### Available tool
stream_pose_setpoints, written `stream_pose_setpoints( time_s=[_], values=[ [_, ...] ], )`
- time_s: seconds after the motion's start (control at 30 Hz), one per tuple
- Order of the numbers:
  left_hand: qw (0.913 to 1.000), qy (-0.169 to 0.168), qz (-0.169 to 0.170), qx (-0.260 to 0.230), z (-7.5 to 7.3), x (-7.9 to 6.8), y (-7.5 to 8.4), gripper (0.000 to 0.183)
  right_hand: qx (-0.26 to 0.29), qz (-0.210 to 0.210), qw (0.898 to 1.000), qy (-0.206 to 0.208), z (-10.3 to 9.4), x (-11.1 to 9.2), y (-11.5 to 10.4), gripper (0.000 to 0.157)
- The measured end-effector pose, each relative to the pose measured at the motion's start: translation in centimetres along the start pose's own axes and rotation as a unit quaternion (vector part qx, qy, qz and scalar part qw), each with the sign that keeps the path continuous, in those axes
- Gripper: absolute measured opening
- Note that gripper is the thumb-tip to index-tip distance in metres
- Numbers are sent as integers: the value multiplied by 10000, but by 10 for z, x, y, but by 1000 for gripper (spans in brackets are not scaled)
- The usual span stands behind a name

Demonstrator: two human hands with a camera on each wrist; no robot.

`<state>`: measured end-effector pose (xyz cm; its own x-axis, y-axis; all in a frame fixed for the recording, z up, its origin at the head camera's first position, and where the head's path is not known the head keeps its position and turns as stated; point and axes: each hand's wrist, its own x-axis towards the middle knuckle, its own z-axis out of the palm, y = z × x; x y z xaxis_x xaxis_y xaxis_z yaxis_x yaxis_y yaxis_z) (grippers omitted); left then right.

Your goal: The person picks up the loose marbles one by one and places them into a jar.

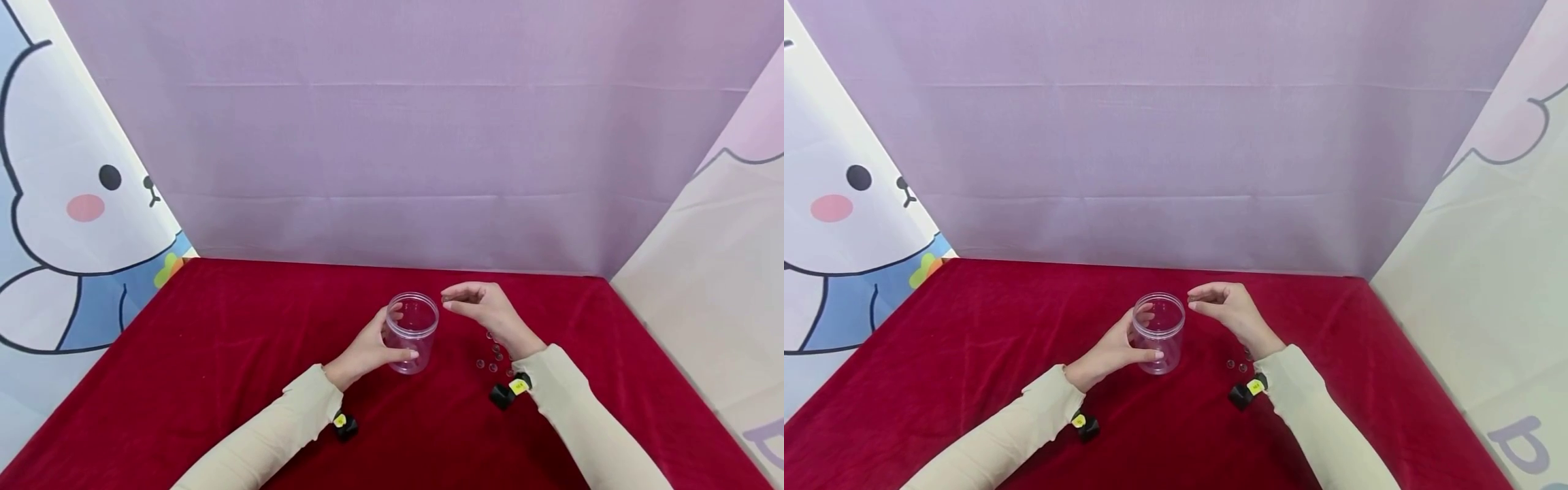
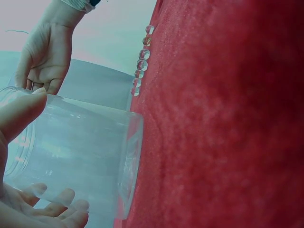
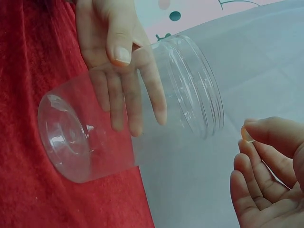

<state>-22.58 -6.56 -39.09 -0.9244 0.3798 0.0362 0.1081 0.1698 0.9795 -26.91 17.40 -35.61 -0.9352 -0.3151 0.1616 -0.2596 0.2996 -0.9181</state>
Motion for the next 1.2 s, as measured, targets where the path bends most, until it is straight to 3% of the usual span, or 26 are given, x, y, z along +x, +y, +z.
stream_pose_setpoints(
  time_s=[0.27,0.5,1.2],
  values=[
    [10000,-20,-4,15,1,1,0,86,77,-219,9997,-68,5,3,1,26],
    [9999,69,81,89,0,20,-34,86,91,-105,9999,-82,8,3,1,27],
    [9998,75,90,153,1,23,-30,85,169,-271,9991,-281,14,11,4,25]
  ],
)
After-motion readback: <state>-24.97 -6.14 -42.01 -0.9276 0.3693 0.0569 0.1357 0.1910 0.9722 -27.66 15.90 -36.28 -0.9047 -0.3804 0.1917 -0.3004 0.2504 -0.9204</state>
